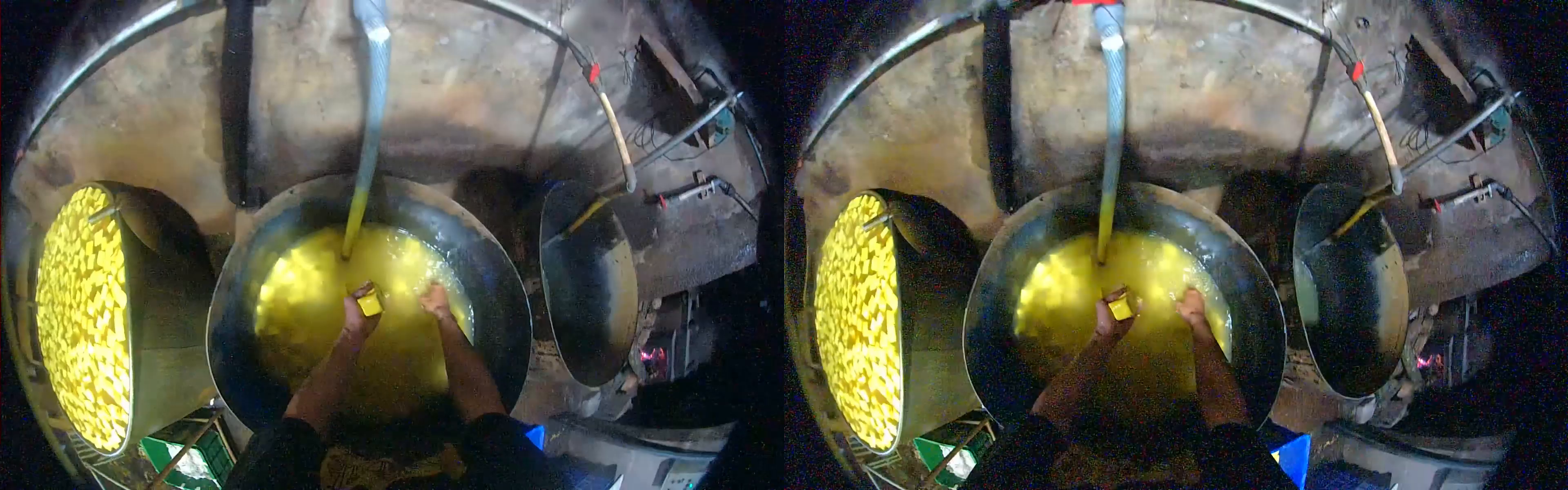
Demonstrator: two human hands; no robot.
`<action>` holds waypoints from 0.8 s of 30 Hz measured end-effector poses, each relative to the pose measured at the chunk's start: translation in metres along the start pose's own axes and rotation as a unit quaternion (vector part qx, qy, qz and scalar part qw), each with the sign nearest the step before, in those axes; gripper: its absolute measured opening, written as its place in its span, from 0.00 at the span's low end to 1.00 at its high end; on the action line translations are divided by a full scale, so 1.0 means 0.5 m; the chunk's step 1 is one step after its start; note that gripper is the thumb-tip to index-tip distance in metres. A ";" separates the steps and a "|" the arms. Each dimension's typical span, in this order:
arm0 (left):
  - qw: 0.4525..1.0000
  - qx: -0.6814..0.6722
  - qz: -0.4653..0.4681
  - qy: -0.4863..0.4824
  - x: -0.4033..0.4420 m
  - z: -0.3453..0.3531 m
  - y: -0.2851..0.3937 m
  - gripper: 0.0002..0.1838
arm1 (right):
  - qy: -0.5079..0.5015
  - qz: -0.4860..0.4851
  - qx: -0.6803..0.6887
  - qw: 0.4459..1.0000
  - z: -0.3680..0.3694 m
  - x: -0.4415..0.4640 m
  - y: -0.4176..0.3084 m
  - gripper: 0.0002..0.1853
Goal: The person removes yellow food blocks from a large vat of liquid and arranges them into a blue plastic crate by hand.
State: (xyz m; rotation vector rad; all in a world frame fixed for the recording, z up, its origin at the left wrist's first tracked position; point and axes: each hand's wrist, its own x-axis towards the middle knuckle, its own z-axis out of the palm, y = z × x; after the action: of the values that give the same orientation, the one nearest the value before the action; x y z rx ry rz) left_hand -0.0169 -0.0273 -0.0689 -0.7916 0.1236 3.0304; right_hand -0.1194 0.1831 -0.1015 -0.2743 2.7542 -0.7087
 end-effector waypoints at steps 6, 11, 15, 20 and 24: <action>1.000 0.003 0.018 -0.023 -0.089 0.119 0.007 0.10 | -0.184 0.097 0.624 0.754 -0.241 -0.174 -0.206 0.12; 0.991 -0.037 -0.057 -0.116 -0.069 0.130 -0.078 0.11 | -0.067 -0.067 0.503 0.859 -0.324 -0.318 -0.313 0.19; 0.983 0.097 -0.096 -0.118 -0.149 0.208 -0.174 0.13 | 0.031 -0.166 0.228 0.959 -0.408 -0.415 -0.334 0.25; 0.940 0.188 -0.163 -0.233 -0.352 0.364 -0.284 0.21 | 0.031 -0.144 0.201 0.968 -0.482 -0.530 -0.245 0.52; 0.899 0.268 -0.305 -0.166 -0.530 0.447 -0.431 0.27 | 0.073 -0.144 0.339 0.927 -0.570 -0.735 -0.161 0.36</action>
State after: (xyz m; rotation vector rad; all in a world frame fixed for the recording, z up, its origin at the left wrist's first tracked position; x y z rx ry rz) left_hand 0.1113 0.2083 0.2387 -0.1989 0.5554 2.3048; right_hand 0.1454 0.3317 0.2600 -0.4837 2.4178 -1.7525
